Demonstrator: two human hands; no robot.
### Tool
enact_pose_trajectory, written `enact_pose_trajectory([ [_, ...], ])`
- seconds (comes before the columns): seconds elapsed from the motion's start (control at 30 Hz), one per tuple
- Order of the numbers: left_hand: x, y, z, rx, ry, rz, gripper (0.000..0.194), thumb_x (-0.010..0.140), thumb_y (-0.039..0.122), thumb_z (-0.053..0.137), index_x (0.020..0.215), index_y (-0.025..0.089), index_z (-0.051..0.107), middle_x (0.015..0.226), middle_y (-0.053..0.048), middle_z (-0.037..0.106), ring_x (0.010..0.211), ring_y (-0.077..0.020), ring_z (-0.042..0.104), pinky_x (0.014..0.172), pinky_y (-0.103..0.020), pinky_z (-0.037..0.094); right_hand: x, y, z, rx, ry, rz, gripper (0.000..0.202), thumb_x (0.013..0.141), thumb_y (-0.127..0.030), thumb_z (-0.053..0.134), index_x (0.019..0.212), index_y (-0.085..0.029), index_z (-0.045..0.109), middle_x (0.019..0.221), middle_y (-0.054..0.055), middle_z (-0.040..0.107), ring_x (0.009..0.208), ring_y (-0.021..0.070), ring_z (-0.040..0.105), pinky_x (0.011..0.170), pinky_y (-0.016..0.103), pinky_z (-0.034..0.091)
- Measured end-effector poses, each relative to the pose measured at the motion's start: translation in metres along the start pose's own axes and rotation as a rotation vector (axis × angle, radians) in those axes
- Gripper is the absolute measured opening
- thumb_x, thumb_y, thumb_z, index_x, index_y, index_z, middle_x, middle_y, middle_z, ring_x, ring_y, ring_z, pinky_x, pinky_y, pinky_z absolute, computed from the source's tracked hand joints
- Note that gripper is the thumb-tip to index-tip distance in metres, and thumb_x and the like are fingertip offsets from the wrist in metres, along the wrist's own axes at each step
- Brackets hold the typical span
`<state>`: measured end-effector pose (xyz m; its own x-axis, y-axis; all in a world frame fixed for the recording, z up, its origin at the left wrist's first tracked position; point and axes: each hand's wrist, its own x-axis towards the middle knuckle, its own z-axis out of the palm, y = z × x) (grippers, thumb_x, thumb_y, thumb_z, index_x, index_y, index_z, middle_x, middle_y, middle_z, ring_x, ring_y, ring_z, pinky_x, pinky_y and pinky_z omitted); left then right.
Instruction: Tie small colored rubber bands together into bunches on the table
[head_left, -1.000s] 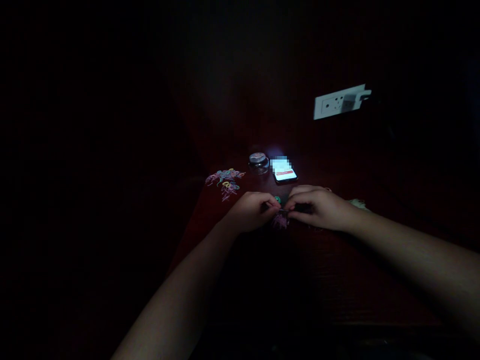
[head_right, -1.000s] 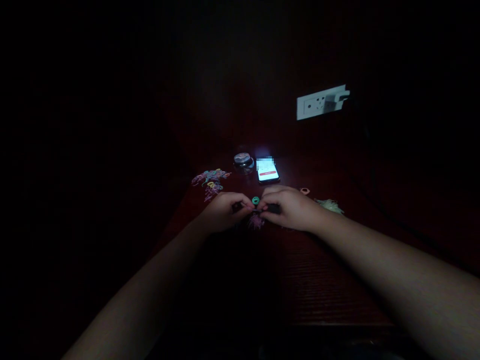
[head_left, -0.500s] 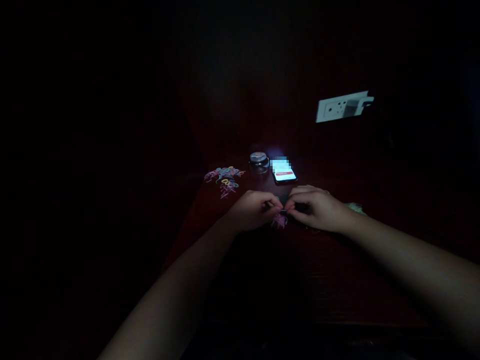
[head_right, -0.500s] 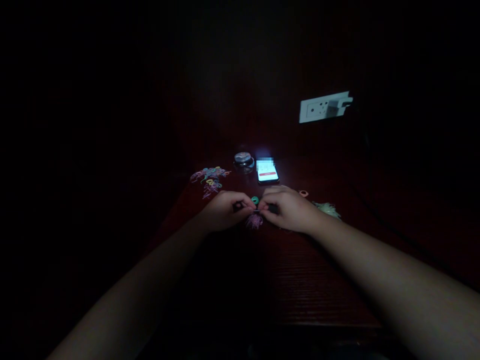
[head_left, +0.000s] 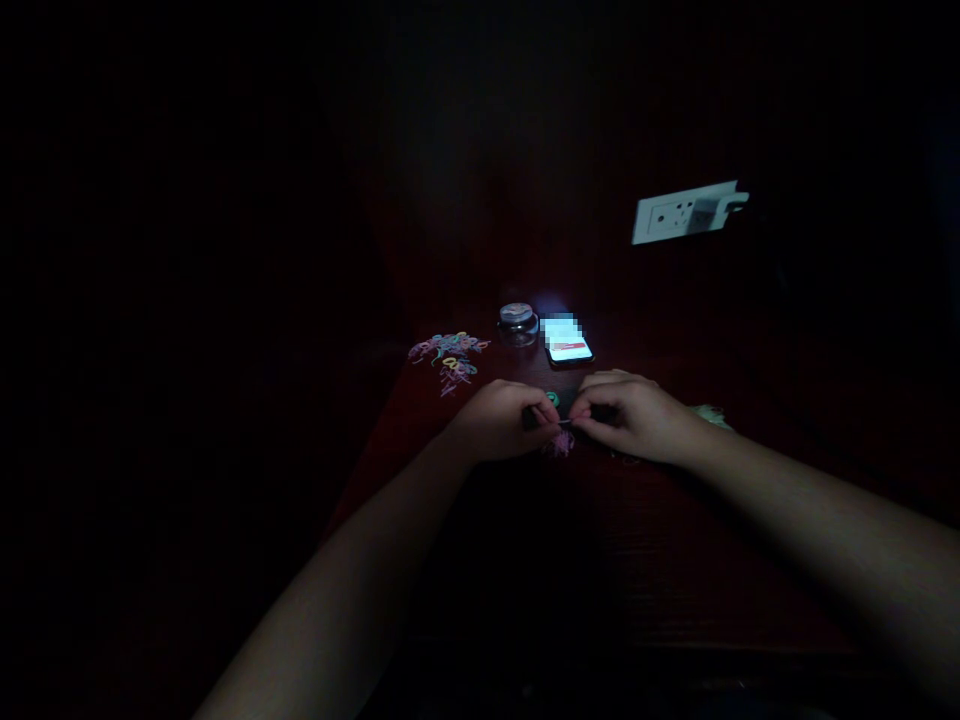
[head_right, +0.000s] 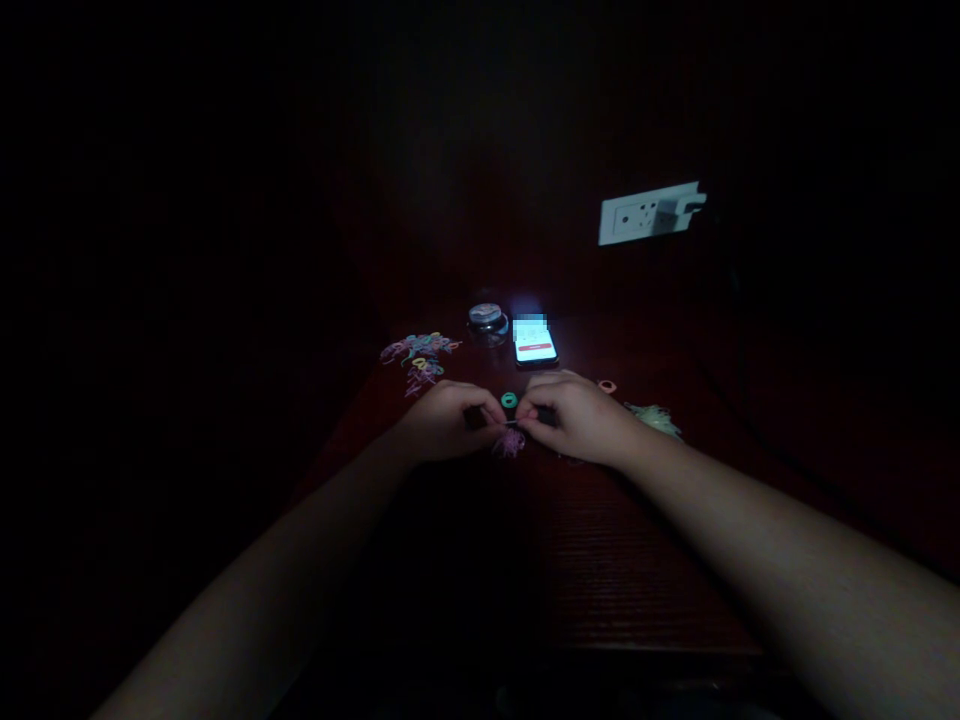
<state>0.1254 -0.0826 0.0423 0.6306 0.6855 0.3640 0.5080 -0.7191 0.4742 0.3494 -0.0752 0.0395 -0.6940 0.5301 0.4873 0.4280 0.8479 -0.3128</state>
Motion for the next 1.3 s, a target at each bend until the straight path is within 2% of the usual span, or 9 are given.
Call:
enact_pose_trajectory([
  [0.37, 0.003, -0.001, -0.005, 0.109, -0.102, 0.009, 0.009, 0.079, 0.022, 0.063, 0.081, 0.018, 0.071, 0.076, -0.001, 0.070, 0.068, -0.0106, 0.060, 0.064, -0.023, 0.044, -0.001, -0.003, -0.001, 0.041, -0.010, 0.017, 0.012, 0.085, -0.024, 0.058, 0.080, -0.019, 0.067, 0.074, 0.002, 0.064, 0.070, 0.0139, 0.056, 0.068, 0.028, 0.043],
  [0.5, 0.004, -0.004, -0.007, 0.183, -0.132, 0.055, 0.009, 0.081, 0.024, 0.063, 0.082, 0.019, 0.071, 0.079, 0.000, 0.069, 0.073, -0.0120, 0.061, 0.071, -0.024, 0.045, -0.002, -0.003, -0.002, 0.073, -0.061, -0.006, 0.012, 0.085, -0.025, 0.059, 0.081, -0.018, 0.068, 0.078, 0.003, 0.065, 0.072, 0.0143, 0.058, 0.070, 0.028, 0.044],
  [0.6, 0.004, -0.006, -0.009, 0.244, -0.161, 0.067, 0.009, 0.082, 0.025, 0.063, 0.084, 0.022, 0.072, 0.084, -0.001, 0.069, 0.080, -0.0140, 0.062, 0.078, -0.026, 0.045, -0.003, 0.000, -0.004, 0.077, -0.048, 0.007, 0.014, 0.086, -0.028, 0.059, 0.083, -0.018, 0.069, 0.079, 0.003, 0.066, 0.074, 0.0151, 0.059, 0.071, 0.029, 0.044],
  [0.73, 0.004, -0.007, -0.008, 0.294, -0.164, 0.056, 0.011, 0.085, 0.028, 0.062, 0.088, 0.025, 0.072, 0.089, -0.001, 0.070, 0.088, -0.0163, 0.062, 0.083, -0.028, 0.045, -0.005, 0.004, -0.006, 0.049, 0.004, 0.068, 0.016, 0.086, -0.030, 0.058, 0.083, -0.018, 0.069, 0.075, 0.004, 0.066, 0.071, 0.0161, 0.059, 0.068, 0.029, 0.043],
  [0.9, 0.004, -0.010, -0.008, 0.322, -0.114, 0.026, 0.020, 0.082, 0.031, 0.066, 0.100, 0.025, 0.072, 0.095, -0.002, 0.070, 0.093, -0.0184, 0.062, 0.087, -0.030, 0.046, -0.006, 0.009, -0.006, 0.061, 0.043, 0.059, 0.016, 0.086, -0.029, 0.058, 0.086, -0.018, 0.070, 0.075, 0.005, 0.066, 0.070, 0.0165, 0.059, 0.066, 0.029, 0.045],
  [1.0, -0.001, -0.021, -0.020, 0.370, -0.033, -0.105, 0.022, 0.084, 0.029, 0.061, 0.104, 0.024, 0.071, 0.102, -0.004, 0.071, 0.098, -0.0204, 0.062, 0.091, -0.032, 0.046, -0.008, 0.014, -0.006, 0.054, 0.066, 0.074, 0.016, 0.085, -0.028, 0.058, 0.086, -0.018, 0.070, 0.081, 0.006, 0.068, 0.072, 0.0174, 0.061, 0.066, 0.030, 0.046],
  [1.17, -0.025, -0.057, -0.052, 0.510, 0.147, -0.630, 0.026, 0.085, 0.024, 0.055, 0.106, 0.024, 0.071, 0.111, -0.007, 0.070, 0.098, -0.0237, 0.064, 0.088, -0.034, 0.049, -0.010, 0.020, -0.008, 0.049, 0.075, 0.094, 0.016, 0.086, -0.028, 0.057, 0.086, -0.018, 0.069, 0.084, 0.007, 0.068, 0.074, 0.0183, 0.062, 0.068, 0.031, 0.048],
  [1.23, -0.034, -0.072, -0.059, 0.510, 0.135, -0.762, 0.028, 0.084, 0.026, 0.057, 0.109, 0.025, 0.071, 0.111, -0.007, 0.070, 0.099, -0.0247, 0.065, 0.088, -0.033, 0.049, -0.010, 0.021, -0.008, 0.049, 0.078, 0.096, 0.017, 0.086, -0.029, 0.057, 0.085, -0.018, 0.069, 0.083, 0.007, 0.068, 0.074, 0.0185, 0.062, 0.067, 0.032, 0.048],
  [1.3, -0.041, -0.085, -0.060, 0.502, 0.125, -0.804, 0.032, 0.084, 0.028, 0.057, 0.113, 0.025, 0.069, 0.117, -0.009, 0.068, 0.104, -0.0255, 0.064, 0.091, -0.033, 0.048, -0.010, 0.023, -0.007, 0.043, 0.080, 0.104, 0.018, 0.087, -0.031, 0.057, 0.084, -0.018, 0.069, 0.082, 0.007, 0.068, 0.073, 0.0187, 0.062, 0.067, 0.032, 0.048],
])
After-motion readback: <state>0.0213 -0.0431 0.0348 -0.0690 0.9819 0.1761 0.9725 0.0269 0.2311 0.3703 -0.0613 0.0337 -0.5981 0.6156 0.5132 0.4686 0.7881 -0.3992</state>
